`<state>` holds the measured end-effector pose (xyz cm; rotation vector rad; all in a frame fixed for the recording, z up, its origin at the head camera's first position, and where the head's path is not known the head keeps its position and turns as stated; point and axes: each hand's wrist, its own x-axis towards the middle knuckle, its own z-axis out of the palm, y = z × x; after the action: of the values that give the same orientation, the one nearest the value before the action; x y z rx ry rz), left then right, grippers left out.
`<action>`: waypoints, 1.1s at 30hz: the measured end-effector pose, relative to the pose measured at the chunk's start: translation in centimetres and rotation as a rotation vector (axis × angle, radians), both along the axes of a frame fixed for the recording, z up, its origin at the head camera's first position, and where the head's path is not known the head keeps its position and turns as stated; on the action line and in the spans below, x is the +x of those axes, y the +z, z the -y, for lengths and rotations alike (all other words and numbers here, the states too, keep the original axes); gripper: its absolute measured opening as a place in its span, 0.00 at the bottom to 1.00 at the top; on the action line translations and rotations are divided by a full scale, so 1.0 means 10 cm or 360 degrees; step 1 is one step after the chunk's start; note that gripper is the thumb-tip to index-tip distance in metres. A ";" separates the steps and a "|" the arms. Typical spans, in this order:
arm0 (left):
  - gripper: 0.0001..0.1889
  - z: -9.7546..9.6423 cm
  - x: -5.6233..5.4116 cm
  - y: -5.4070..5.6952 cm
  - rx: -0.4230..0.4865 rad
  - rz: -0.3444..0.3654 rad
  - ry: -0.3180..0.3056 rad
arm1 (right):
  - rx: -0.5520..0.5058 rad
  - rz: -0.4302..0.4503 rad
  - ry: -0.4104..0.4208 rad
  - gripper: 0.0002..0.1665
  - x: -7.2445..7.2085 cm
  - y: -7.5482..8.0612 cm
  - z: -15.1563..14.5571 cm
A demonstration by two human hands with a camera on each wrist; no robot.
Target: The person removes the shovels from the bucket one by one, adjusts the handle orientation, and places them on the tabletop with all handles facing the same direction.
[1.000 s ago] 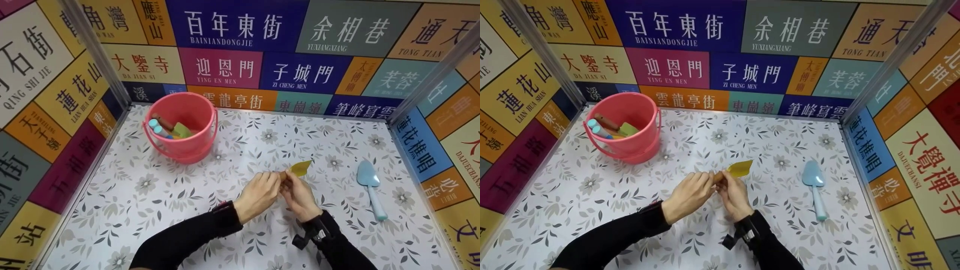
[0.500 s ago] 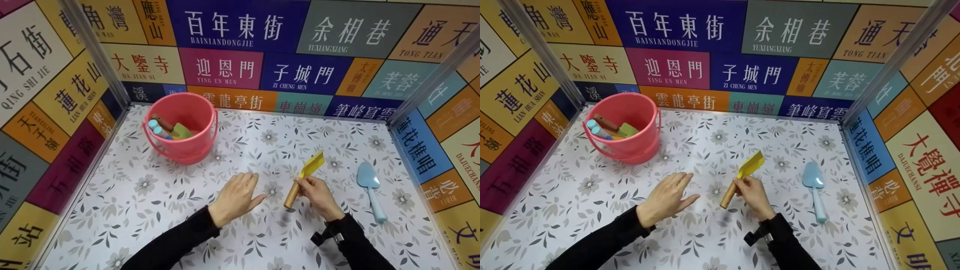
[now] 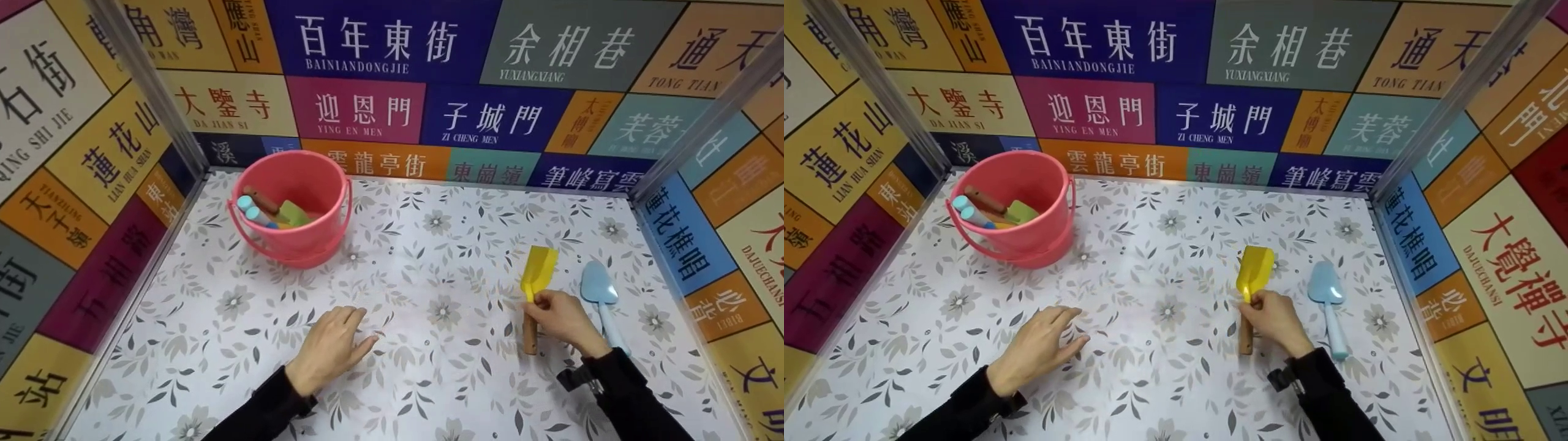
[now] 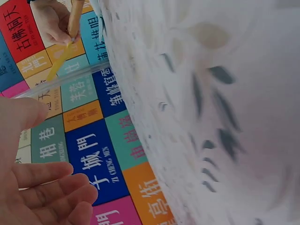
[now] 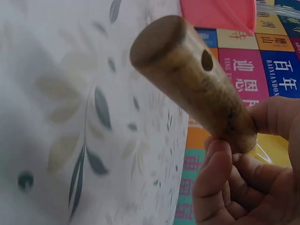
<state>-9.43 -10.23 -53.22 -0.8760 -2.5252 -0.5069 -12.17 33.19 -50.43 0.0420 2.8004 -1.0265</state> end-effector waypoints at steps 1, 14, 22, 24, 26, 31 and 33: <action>0.23 0.03 0.02 -0.03 -0.0007 0.0005 0.0007 | 0.0024 -0.0009 0.0002 0.13 0.00 0.00 -0.04; 0.21 0.31 0.17 -0.26 0.0004 0.0098 0.0056 | 0.0260 0.0142 0.0039 0.17 -0.23 -0.14 -0.34; 0.23 0.36 0.19 -0.29 -0.0016 0.0102 0.0021 | 0.0297 0.0286 0.0051 0.18 -0.40 -0.24 -0.41; 0.23 0.36 0.19 -0.29 -0.0019 0.0117 0.0021 | 0.0283 0.0331 0.0036 0.19 -0.43 -0.26 -0.42; 0.22 0.37 0.19 -0.29 -0.0009 0.0142 0.0016 | 0.0267 0.0370 0.0037 0.19 -0.46 -0.29 -0.43; 0.22 0.37 0.21 -0.28 0.0014 0.0196 -0.0011 | 0.0244 0.0439 0.0054 0.18 -0.50 -0.34 -0.46; 0.22 0.37 0.21 -0.28 0.0011 0.0199 -0.0012 | 0.0231 0.0450 0.0042 0.18 -0.51 -0.36 -0.47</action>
<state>-7.33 -13.91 -56.02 -0.8768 -2.6314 -0.5898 -17.29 37.93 -53.99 0.1543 2.6026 -0.7437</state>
